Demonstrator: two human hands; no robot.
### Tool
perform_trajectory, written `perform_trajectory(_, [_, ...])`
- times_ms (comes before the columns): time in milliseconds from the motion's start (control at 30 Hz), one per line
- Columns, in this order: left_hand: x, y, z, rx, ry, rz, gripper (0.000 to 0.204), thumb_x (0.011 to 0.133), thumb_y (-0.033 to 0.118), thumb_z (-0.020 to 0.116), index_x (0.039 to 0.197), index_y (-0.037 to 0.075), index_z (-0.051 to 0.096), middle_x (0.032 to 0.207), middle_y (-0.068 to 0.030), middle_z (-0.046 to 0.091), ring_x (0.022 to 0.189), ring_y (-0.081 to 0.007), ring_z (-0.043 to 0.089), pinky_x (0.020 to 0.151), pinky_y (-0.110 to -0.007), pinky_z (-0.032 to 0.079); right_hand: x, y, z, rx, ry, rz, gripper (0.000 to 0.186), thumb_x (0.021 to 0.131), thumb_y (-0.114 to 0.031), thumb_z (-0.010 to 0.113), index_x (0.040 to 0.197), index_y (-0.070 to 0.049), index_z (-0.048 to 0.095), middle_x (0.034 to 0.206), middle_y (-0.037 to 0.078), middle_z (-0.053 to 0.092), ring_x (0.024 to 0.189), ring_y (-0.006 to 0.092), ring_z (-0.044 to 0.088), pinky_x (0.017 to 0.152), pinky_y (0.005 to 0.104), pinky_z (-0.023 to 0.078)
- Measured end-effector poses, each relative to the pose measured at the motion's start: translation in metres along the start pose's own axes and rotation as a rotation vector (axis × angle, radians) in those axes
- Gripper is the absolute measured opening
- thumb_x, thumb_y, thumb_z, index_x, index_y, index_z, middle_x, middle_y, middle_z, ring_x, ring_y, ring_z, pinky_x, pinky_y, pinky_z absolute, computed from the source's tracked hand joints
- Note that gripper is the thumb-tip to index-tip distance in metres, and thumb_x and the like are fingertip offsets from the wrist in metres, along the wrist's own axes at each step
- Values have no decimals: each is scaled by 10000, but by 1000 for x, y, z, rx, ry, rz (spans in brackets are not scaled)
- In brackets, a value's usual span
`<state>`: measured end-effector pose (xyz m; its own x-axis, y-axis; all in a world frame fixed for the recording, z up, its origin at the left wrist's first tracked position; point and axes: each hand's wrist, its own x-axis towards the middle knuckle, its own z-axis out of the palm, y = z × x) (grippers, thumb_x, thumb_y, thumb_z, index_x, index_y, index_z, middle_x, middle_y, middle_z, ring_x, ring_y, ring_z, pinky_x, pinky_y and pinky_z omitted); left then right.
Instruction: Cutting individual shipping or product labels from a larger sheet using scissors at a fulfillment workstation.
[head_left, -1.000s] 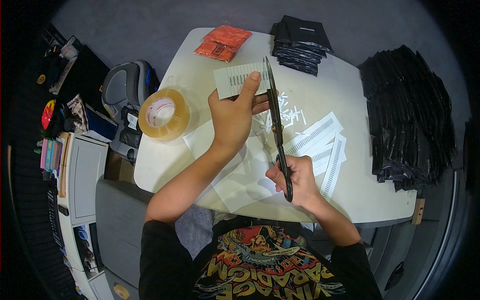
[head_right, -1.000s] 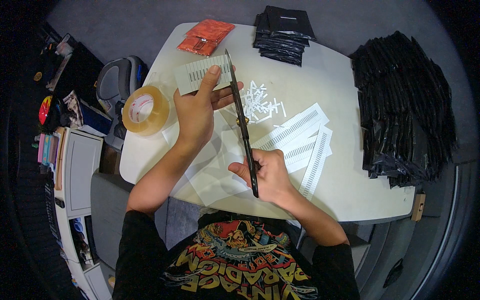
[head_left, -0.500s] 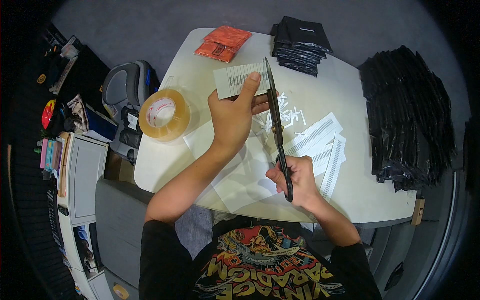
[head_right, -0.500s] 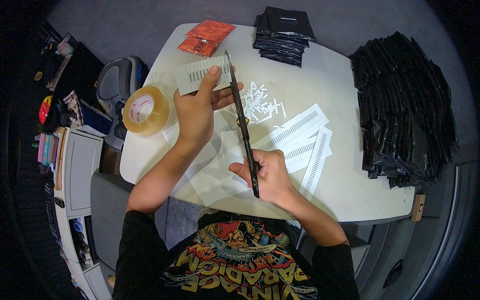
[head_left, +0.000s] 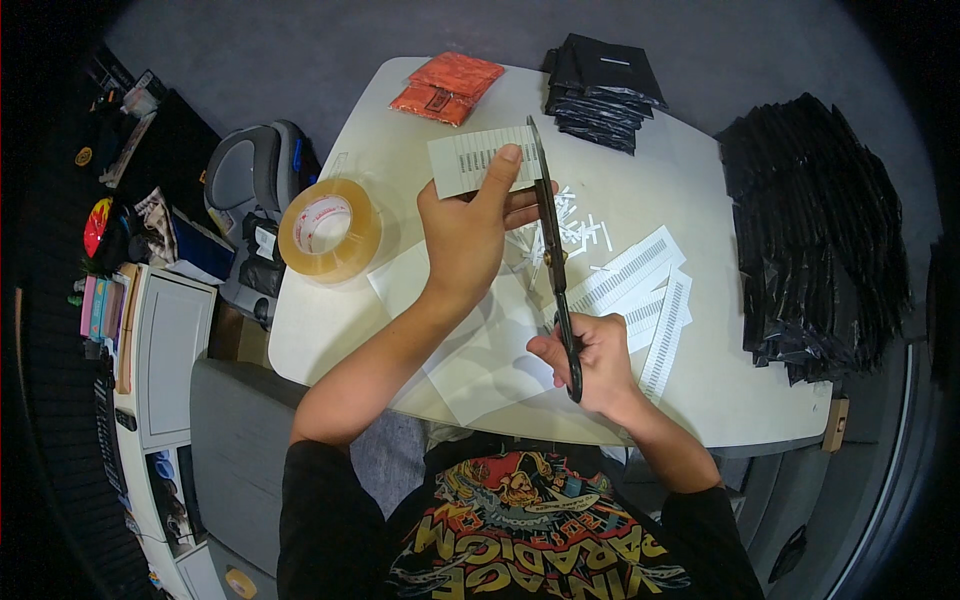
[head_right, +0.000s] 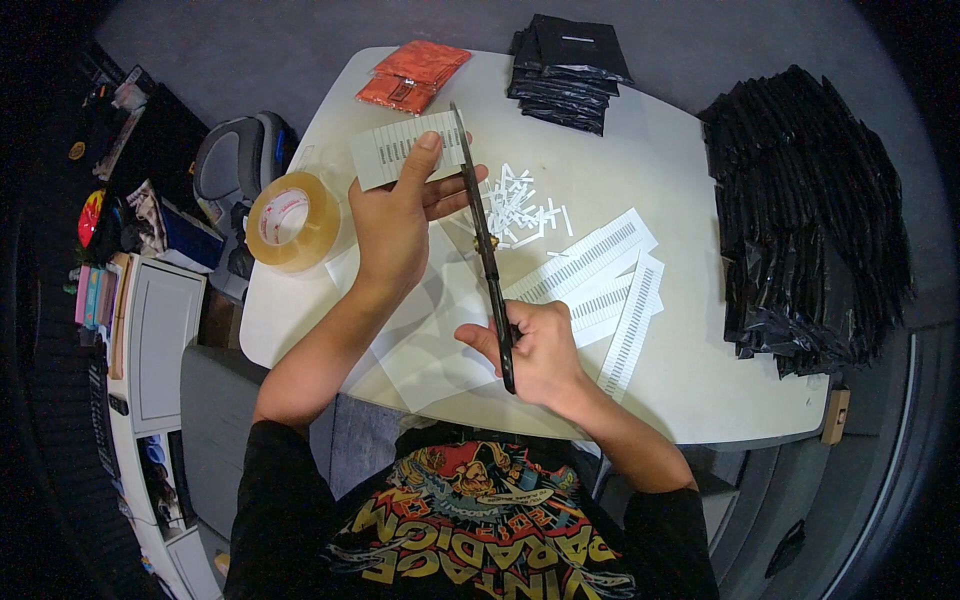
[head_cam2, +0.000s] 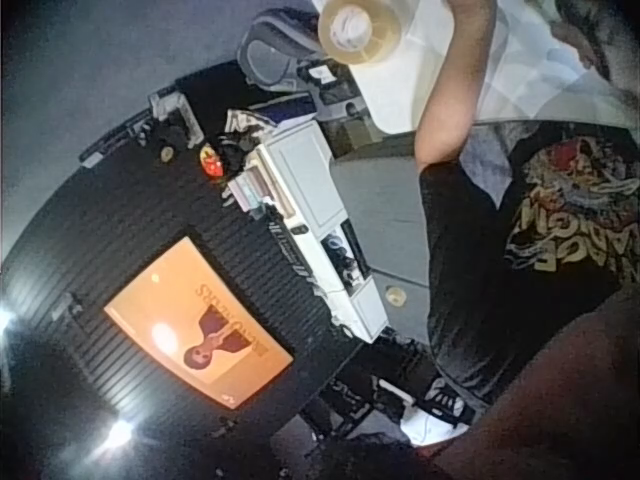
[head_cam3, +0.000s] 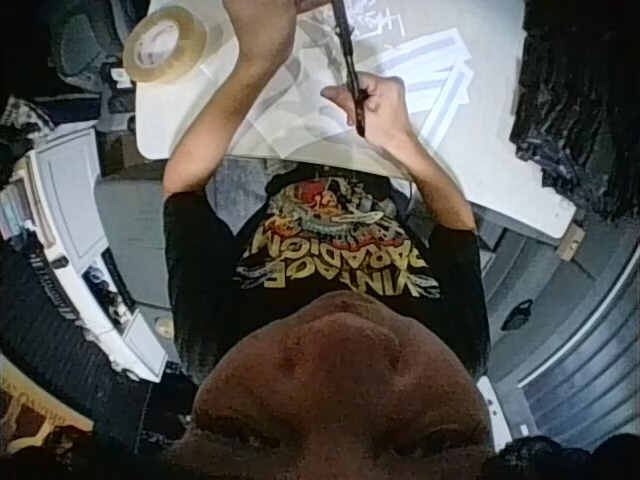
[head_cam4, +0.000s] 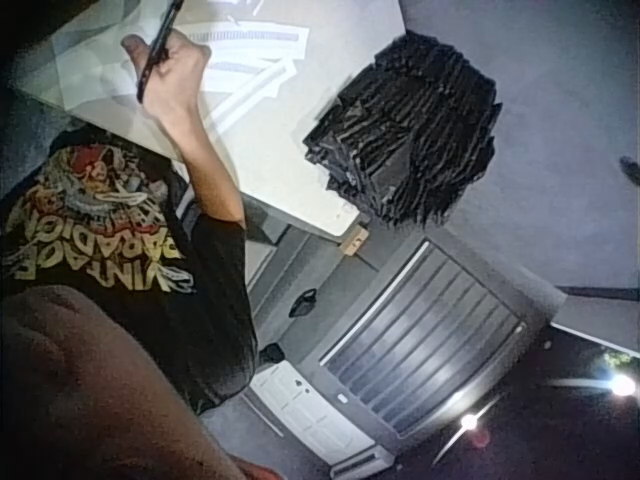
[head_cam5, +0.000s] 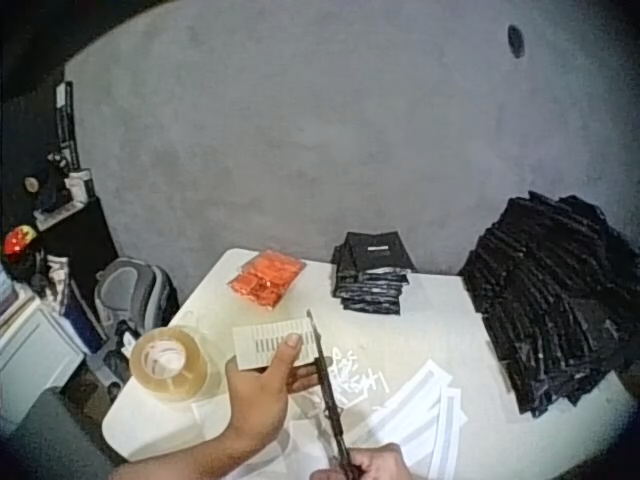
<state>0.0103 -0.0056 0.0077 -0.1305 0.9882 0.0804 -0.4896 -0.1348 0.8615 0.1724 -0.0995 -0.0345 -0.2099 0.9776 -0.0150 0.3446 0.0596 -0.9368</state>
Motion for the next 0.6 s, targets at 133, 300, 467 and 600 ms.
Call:
perform_trajectory(133, [1, 0, 0, -12, 3, 10, 339, 978, 219, 650, 1095, -93, 585, 991, -174, 680, 852, -311, 745, 701, -354, 650, 1, 2, 0, -26, 10, -20, 458, 813, -260, 845, 560, -9, 557, 429, 53, 499, 403, 92, 451, 405, 303, 356])
perform_trajectory(300, [1, 1, -1, -23, 18, 5, 354, 976, 225, 651, 1093, -101, 582, 992, -183, 680, 845, -316, 746, 698, -349, 650, 0, -2, -1, 37, -24, 22, 416, 824, -222, 830, 586, -7, 565, 441, 38, 511, 411, 88, 457, 413, 295, 358])
perform_trajectory(467, [4, -3, -3, -4, 38, -13, 382, 976, 245, 650, 1112, -107, 585, 988, -195, 691, 815, -319, 749, 665, -341, 646, 3, 11, -10, 67, -153, -54, 393, 886, -304, 771, 718, -2, 584, 553, 17, 566, 501, 85, 577, 457, 236, 439])
perform_trajectory(600, [2, 2, -2, 0, 40, 5, 380, 974, 247, 655, 1107, -104, 591, 981, -190, 694, 809, -316, 750, 649, -339, 644, 4, 13, -11, 30, -184, -95, 467, 886, -398, 758, 721, -3, 570, 575, 17, 565, 533, 94, 573, 489, 245, 446])
